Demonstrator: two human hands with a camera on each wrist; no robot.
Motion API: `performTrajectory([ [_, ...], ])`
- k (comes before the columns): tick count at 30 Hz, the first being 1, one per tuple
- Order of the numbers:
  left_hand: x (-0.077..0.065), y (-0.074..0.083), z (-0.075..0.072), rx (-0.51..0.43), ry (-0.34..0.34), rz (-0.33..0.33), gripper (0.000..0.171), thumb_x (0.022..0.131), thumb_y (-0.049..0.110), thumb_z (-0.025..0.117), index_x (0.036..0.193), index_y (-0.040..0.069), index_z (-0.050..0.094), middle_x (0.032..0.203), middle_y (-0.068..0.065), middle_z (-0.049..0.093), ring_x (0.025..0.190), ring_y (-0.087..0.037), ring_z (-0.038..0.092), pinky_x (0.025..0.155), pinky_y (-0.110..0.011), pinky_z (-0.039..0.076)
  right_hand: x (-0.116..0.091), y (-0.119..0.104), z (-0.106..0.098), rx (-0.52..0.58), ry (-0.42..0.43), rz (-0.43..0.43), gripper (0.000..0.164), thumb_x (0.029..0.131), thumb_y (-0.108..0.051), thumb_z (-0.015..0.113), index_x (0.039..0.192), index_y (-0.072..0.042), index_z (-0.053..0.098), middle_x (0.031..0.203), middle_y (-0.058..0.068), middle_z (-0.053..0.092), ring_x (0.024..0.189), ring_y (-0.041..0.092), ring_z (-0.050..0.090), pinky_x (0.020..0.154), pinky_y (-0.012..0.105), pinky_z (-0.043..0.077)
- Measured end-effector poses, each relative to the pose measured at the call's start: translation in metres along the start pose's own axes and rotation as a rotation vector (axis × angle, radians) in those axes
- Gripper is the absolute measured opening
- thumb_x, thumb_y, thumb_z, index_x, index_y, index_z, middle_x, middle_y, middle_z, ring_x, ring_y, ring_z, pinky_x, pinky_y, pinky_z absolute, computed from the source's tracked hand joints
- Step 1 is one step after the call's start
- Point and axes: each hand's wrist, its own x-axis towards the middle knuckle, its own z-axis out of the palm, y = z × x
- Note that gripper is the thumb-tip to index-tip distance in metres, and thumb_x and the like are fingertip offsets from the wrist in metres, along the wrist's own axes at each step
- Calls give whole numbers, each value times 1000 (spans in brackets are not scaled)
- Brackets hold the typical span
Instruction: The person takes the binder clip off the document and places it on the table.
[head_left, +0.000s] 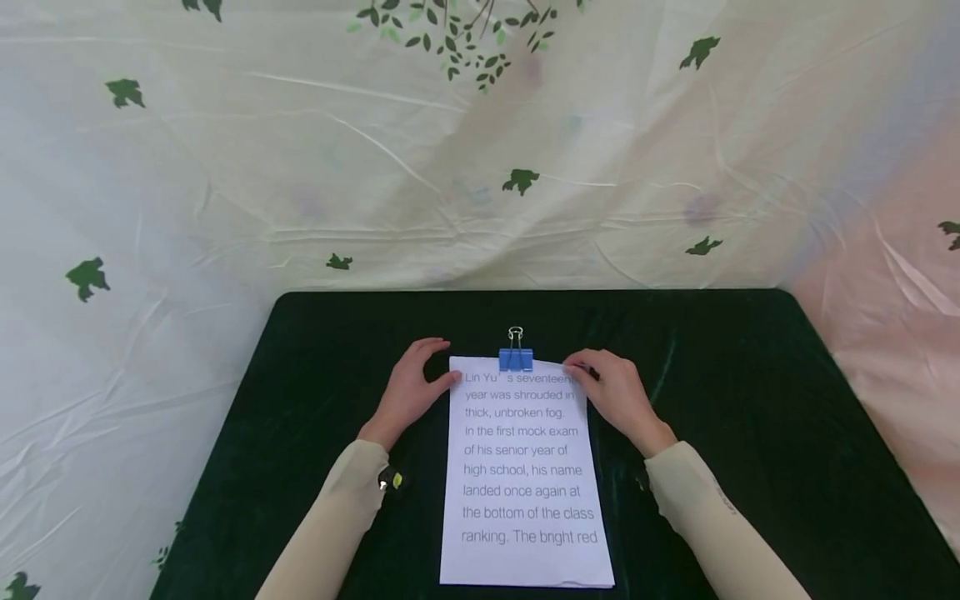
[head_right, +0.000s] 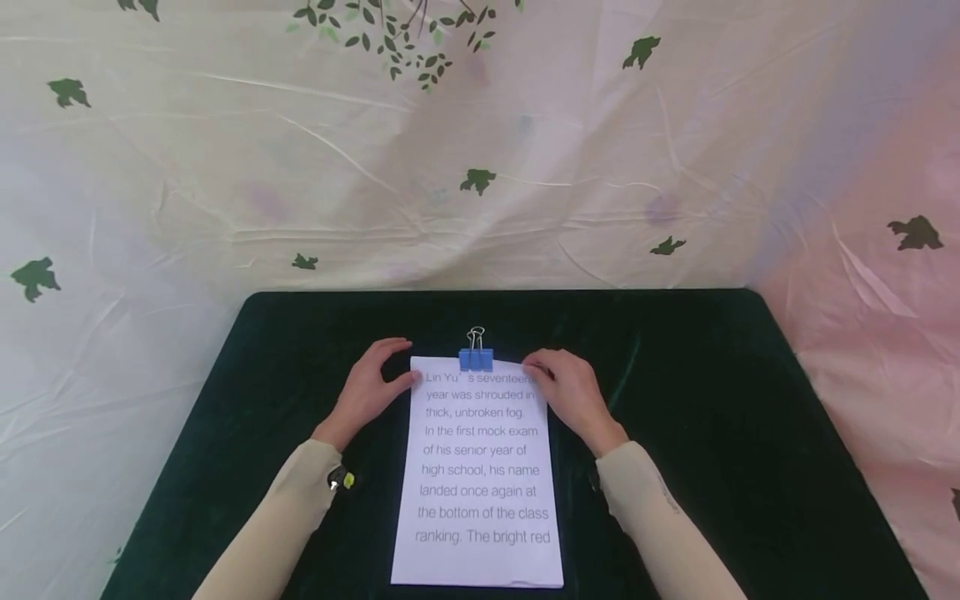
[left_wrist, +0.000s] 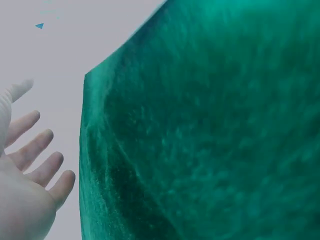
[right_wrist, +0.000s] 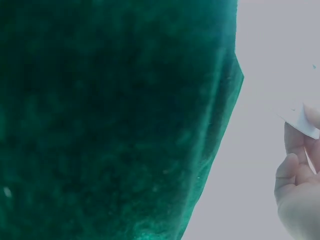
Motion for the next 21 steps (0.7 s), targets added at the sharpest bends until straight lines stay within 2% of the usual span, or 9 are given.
performTrajectory([
  [4, -10, -2, -3, -97, 40, -12, 56, 97, 35, 75, 147, 18, 55, 158, -7, 45, 144, -30, 42, 117, -54, 36, -4, -2, -3, 15, 40, -36, 12, 101, -14, 70, 111, -12, 75, 108, 7, 73, 86, 20, 62, 76, 40, 53],
  [9, -20, 1, -5, -215, 55, -20, 54, 97, 34, 74, 146, 21, 55, 156, -4, 48, 141, -29, 45, 115, -52, 38, -8, -5, -8, 42, 96, -73, 12, 99, -9, 71, 110, -10, 76, 108, 8, 74, 88, 21, 62, 77, 42, 53],
  [14, -24, 9, -8, -349, 32, -13, 52, 98, 33, 73, 146, 22, 56, 154, -3, 50, 140, -29, 47, 114, -51, 40, -13, -8, -12, 48, 134, -92, 13, 97, -6, 72, 110, -9, 76, 107, 7, 74, 89, 21, 62, 78, 44, 52],
  [21, -23, 18, -8, -495, -9, -33, 47, 100, 32, 71, 144, 22, 58, 146, -4, 56, 128, -26, 59, 107, -48, 48, -16, -12, -13, 37, 166, -117, 14, 96, -7, 74, 109, -10, 77, 106, 6, 74, 89, 20, 62, 78, 42, 50],
])
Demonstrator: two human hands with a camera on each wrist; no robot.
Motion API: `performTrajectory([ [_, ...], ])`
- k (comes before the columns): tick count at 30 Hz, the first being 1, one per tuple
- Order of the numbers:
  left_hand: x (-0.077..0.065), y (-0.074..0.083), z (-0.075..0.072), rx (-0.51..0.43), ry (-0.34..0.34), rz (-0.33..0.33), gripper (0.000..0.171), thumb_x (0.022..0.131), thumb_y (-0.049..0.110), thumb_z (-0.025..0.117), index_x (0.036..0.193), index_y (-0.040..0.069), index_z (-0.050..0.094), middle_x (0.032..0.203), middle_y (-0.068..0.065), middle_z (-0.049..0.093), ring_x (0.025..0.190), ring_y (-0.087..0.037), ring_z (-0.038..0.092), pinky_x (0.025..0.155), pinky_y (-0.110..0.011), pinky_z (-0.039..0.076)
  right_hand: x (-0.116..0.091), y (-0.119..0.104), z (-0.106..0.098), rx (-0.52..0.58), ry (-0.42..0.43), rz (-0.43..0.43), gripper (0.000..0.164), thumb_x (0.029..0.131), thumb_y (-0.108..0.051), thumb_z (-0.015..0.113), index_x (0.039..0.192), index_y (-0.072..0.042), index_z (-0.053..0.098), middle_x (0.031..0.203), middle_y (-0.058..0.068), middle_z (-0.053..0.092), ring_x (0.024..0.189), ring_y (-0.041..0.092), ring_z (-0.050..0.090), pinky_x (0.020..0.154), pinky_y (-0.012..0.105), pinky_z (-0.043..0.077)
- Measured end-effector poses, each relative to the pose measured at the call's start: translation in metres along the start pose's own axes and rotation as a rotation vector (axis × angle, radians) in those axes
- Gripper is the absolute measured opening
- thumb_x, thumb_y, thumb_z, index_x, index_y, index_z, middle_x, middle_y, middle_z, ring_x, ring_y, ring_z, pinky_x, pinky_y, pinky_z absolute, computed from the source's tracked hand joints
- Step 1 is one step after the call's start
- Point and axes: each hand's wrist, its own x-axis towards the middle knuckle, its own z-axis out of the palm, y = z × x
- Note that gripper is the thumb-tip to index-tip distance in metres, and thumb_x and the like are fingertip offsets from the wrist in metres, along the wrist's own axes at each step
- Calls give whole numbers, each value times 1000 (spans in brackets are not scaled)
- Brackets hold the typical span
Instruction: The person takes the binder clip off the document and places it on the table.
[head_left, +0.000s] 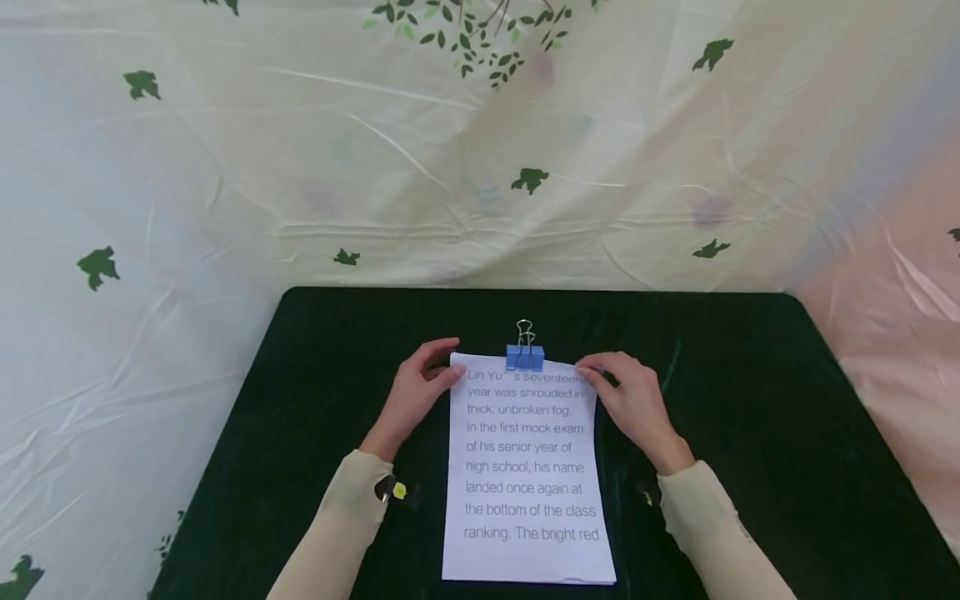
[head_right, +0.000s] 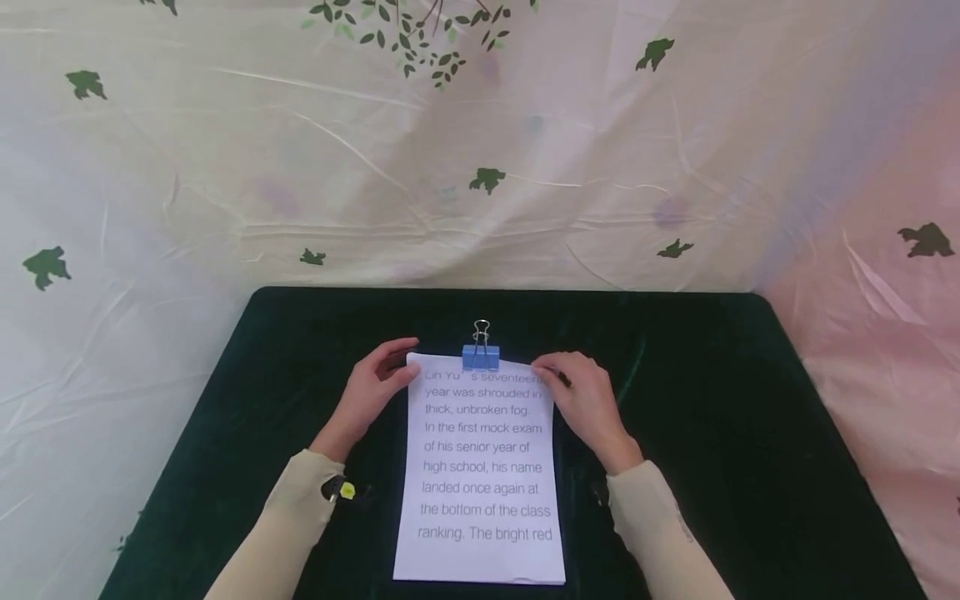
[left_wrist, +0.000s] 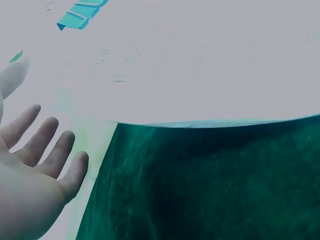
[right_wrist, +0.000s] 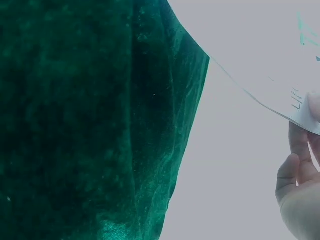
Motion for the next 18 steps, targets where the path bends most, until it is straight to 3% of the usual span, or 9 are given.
performTrajectory([
  [7, 1, 0, 3, -56, 0, 11, 35, 102, 28, 69, 134, 17, 65, 129, -4, 67, 113, -24, 64, 106, -49, 48, -2, -1, 0, 7, 43, -55, 14, 94, -4, 75, 107, -9, 77, 104, 5, 75, 88, 18, 62, 77, 38, 50],
  [12, 0, -3, 2, -112, 11, 17, 36, 102, 25, 69, 134, 9, 65, 125, -4, 69, 109, -24, 65, 108, -48, 47, -3, -2, 0, 7, 60, -73, 16, 92, -2, 76, 107, -8, 77, 104, 5, 76, 87, 17, 62, 76, 34, 50],
  [18, 0, -2, 1, -125, 19, 6, 27, 101, 25, 71, 125, 13, 70, 119, -4, 71, 106, -25, 66, 106, -47, 48, -2, -4, -1, 8, 67, -64, 15, 93, -2, 76, 106, -8, 77, 104, 5, 76, 87, 17, 63, 76, 37, 51],
])
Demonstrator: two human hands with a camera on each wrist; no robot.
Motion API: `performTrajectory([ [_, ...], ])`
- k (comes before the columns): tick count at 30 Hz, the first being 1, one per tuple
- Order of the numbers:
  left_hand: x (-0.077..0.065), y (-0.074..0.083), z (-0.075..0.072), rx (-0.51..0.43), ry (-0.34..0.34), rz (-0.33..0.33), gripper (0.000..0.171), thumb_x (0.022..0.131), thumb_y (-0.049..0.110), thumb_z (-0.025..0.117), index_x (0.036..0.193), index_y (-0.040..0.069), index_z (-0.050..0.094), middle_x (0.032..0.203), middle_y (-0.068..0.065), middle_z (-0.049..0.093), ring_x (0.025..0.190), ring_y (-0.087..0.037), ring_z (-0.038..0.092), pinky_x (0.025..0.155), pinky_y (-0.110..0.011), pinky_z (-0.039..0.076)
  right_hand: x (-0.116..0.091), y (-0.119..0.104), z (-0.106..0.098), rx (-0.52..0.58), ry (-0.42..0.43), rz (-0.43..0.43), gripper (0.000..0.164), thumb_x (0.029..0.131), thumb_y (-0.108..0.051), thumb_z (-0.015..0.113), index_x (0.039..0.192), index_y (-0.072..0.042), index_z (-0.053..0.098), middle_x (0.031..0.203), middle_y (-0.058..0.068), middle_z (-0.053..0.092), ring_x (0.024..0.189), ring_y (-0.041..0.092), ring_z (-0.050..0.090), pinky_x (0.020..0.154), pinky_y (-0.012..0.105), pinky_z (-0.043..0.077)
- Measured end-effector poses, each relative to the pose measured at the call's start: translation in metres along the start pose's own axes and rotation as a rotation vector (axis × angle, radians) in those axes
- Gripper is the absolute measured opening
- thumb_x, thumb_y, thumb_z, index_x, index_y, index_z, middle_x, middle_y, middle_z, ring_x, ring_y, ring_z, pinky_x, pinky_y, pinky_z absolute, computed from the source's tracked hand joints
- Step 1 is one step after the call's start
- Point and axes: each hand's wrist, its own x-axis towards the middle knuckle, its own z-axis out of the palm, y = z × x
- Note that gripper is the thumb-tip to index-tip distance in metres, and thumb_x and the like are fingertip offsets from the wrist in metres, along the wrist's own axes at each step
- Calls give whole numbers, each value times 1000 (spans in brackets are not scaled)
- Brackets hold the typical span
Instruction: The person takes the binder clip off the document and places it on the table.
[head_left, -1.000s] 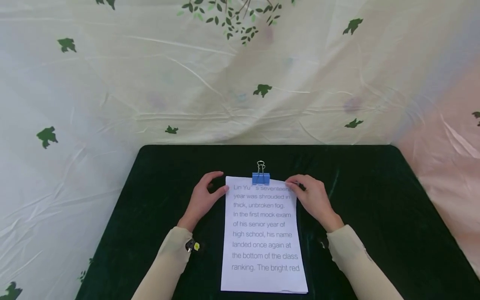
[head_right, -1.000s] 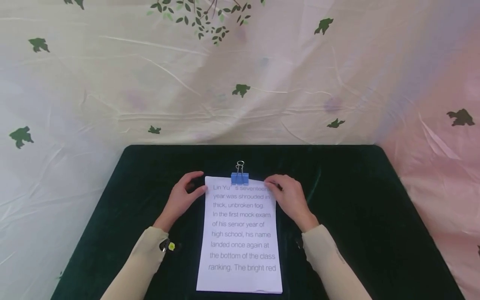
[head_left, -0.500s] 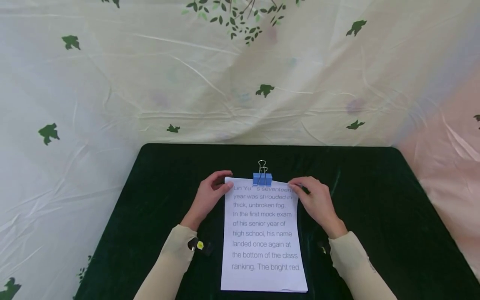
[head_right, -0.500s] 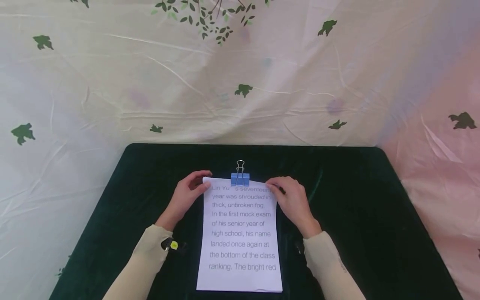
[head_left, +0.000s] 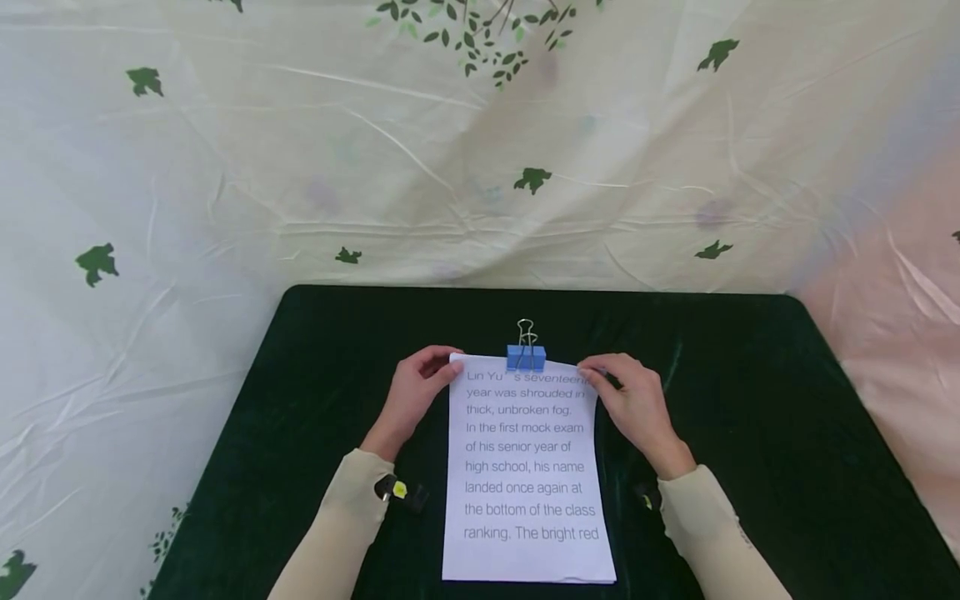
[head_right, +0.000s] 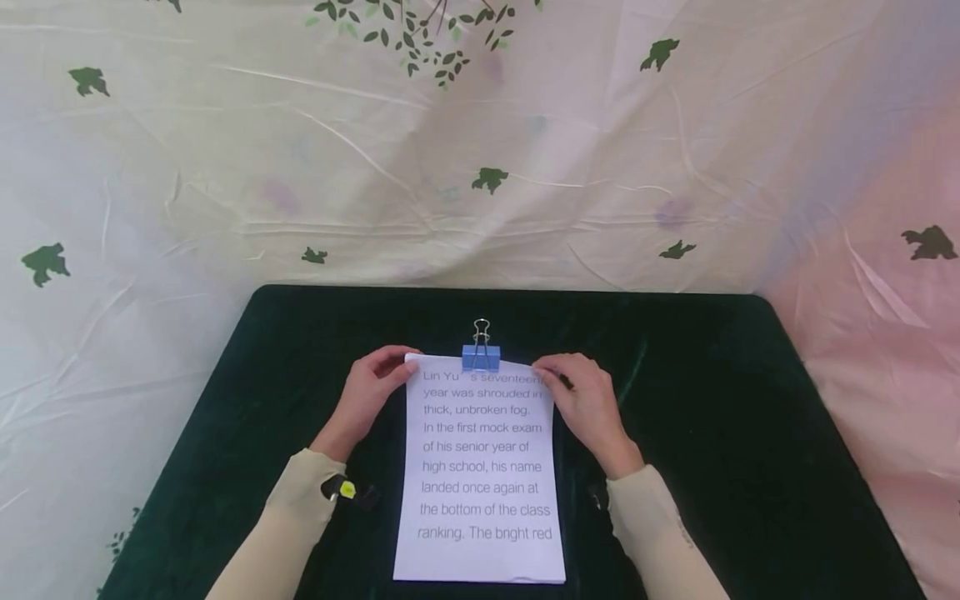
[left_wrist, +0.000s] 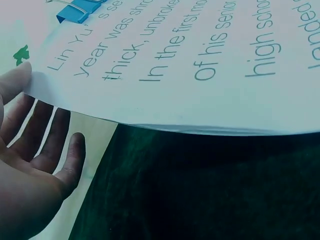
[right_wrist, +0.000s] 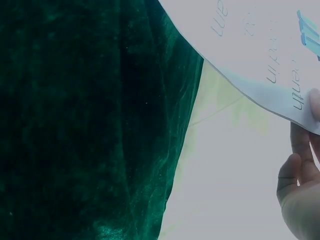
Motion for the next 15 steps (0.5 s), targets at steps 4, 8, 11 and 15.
performTrajectory([
  [4, 2, 1, 1, 24, 20, 24, 18, 101, 22, 71, 116, 13, 73, 114, -4, 73, 101, -23, 68, 102, -44, 51, 0, 0, -1, -4, 0, 7, 15, 93, -2, 76, 106, -8, 77, 103, 6, 76, 87, 17, 62, 75, 37, 51],
  [8, 3, 0, 6, 58, 46, 69, 13, 101, 20, 71, 111, 12, 73, 107, -4, 75, 91, -21, 72, 93, -38, 57, 0, 1, -1, -6, -15, 21, 14, 94, -3, 76, 107, -8, 76, 105, 7, 75, 88, 18, 62, 76, 38, 52],
  [11, 3, -1, 9, 83, 68, 126, 10, 100, 18, 71, 108, 12, 72, 102, -4, 76, 85, -20, 73, 85, -31, 58, 0, 1, -3, 10, -50, 50, 14, 95, -6, 74, 109, -7, 75, 107, 8, 73, 89, 19, 63, 77, 43, 55],
  [15, 2, -3, 13, 91, 93, 206, 6, 100, 14, 71, 105, 11, 72, 101, -3, 76, 84, -19, 71, 80, -25, 56, 3, 3, -6, 64, -126, 134, 16, 99, -13, 71, 115, -7, 72, 112, 10, 72, 94, 22, 62, 84, 51, 55],
])
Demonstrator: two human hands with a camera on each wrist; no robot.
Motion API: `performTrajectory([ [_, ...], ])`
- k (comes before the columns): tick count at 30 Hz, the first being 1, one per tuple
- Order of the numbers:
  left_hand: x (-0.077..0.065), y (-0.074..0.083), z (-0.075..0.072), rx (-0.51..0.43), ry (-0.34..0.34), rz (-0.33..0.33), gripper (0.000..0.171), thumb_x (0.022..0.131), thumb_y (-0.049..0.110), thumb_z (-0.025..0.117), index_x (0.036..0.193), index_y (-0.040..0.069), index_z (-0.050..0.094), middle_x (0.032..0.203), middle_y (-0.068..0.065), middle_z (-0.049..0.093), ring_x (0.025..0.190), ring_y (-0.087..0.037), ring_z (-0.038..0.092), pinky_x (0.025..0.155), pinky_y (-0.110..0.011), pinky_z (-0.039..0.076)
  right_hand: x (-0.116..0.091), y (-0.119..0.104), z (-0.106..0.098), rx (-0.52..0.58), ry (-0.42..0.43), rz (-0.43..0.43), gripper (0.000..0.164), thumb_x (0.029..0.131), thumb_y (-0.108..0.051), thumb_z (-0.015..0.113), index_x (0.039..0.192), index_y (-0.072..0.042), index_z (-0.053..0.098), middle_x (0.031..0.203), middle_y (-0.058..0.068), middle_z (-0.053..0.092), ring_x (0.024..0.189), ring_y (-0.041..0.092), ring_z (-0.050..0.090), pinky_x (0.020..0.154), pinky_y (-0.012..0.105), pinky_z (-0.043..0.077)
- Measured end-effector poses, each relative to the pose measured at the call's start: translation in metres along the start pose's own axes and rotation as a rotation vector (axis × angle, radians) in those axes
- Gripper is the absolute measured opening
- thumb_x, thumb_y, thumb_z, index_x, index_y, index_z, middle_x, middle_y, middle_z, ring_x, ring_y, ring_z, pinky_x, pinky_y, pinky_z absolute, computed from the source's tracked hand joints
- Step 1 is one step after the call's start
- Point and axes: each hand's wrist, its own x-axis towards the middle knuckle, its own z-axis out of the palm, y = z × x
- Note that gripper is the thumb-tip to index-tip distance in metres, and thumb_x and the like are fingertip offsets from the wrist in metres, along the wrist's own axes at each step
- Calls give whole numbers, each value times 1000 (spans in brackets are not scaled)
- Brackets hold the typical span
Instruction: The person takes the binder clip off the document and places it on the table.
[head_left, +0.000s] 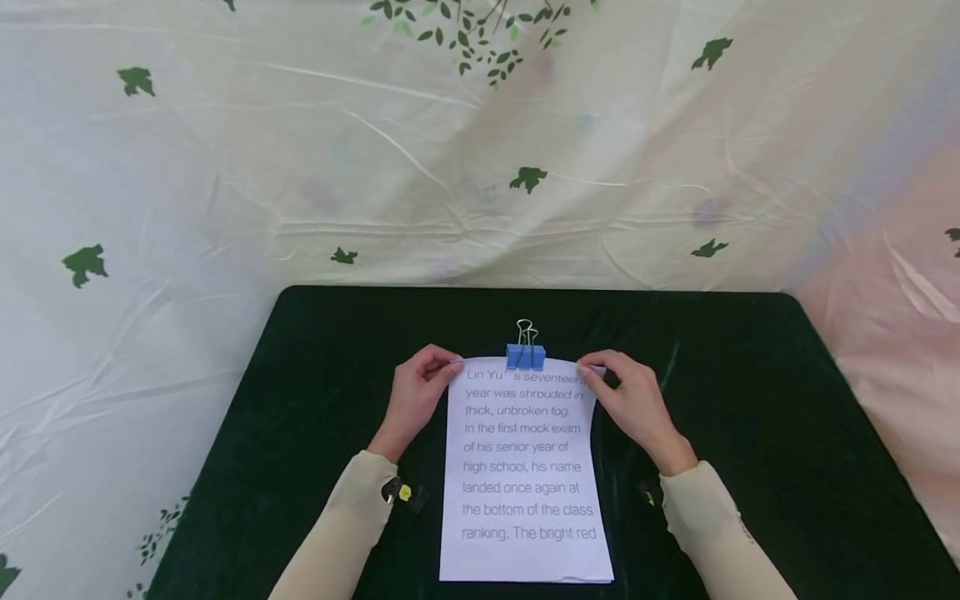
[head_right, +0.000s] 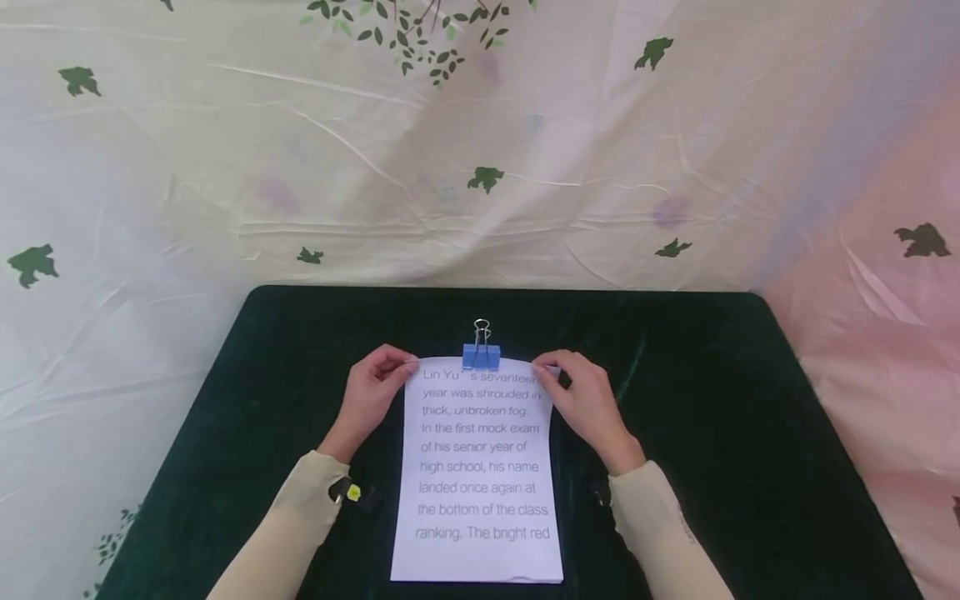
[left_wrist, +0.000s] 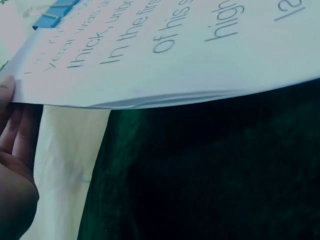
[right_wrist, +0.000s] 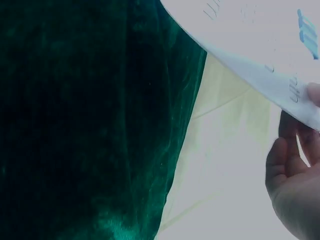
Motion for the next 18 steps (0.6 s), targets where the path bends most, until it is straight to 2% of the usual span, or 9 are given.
performTrajectory([
  [5, -2, 0, 2, -45, 14, 30, 5, 99, 10, 71, 104, 10, 72, 101, -4, 76, 84, -21, 71, 79, -24, 56, 6, 1, -6, 45, -102, 88, 32, 103, -25, 67, 130, -9, 65, 126, 12, 68, 107, 27, 60, 95, 55, 52],
  [9, -2, -1, 3, -68, 9, 19, 6, 99, 10, 71, 104, 9, 72, 101, -6, 76, 84, -21, 71, 78, -23, 55, 16, -3, -10, 56, -139, 84, 45, 102, -32, 67, 140, -8, 59, 135, 15, 64, 119, 34, 59, 101, 59, 48],
  [13, -3, -1, 5, -77, 3, 0, 7, 98, 11, 72, 104, 8, 73, 101, -7, 77, 84, -22, 71, 77, -23, 55, 28, -9, -13, 61, -161, 75, 50, 102, -39, 66, 142, -10, 59, 142, 14, 61, 128, 38, 55, 106, 62, 44],
  [18, -3, 0, 7, -96, 7, -36, 8, 98, 12, 72, 104, 6, 73, 100, -10, 77, 84, -23, 70, 78, -23, 54, 47, -15, -16, 109, -258, 84, 55, 102, -44, 64, 147, -13, 56, 149, 11, 56, 131, 38, 54, 108, 61, 43],
])
